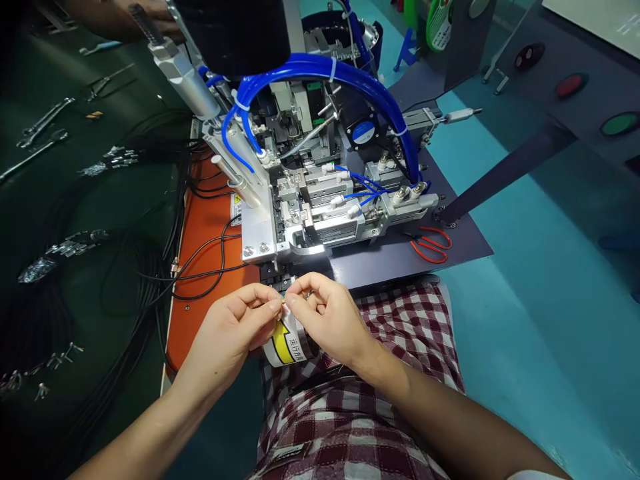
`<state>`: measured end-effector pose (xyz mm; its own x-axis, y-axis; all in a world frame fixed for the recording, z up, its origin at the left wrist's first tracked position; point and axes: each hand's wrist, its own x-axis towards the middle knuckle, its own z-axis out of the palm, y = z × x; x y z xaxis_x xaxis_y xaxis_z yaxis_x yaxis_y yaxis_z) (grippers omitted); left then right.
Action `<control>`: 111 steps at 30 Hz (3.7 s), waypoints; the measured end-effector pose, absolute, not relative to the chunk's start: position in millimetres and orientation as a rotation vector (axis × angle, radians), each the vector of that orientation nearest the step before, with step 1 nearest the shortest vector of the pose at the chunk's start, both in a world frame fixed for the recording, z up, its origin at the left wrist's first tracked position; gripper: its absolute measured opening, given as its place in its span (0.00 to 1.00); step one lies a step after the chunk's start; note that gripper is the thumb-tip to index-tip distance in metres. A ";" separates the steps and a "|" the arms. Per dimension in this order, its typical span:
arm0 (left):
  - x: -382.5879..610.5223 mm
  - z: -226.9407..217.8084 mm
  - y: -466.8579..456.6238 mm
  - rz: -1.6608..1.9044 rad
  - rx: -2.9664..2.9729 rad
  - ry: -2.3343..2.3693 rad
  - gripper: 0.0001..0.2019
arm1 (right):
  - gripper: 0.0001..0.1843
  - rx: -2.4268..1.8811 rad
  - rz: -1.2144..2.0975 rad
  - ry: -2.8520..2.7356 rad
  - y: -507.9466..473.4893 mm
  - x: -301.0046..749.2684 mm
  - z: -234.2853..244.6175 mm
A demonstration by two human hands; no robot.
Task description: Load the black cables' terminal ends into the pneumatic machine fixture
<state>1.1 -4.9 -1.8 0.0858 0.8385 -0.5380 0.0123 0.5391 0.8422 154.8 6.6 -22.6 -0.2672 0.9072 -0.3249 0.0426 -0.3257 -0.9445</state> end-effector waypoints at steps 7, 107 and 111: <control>0.7 0.0 -4.9 0.710 0.839 1.365 0.11 | 0.07 -1.327 1.509 -1.306 4.8 150.3 -23.8; -7.9 -31.4 9.0 0.702 2.341 1.524 0.13 | 0.13 -1.395 1.637 -1.082 32.1 148.2 -43.6; -8.2 -31.8 8.2 0.699 2.340 1.526 0.13 | 0.11 -1.343 1.605 -1.092 30.3 146.5 -48.3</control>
<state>-8.2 8.2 -31.8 0.3321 0.9095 0.2501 0.7837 -0.4136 0.4633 146.5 30.3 -48.3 -0.1564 0.9289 -0.3358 -0.0290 -0.3441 -0.9385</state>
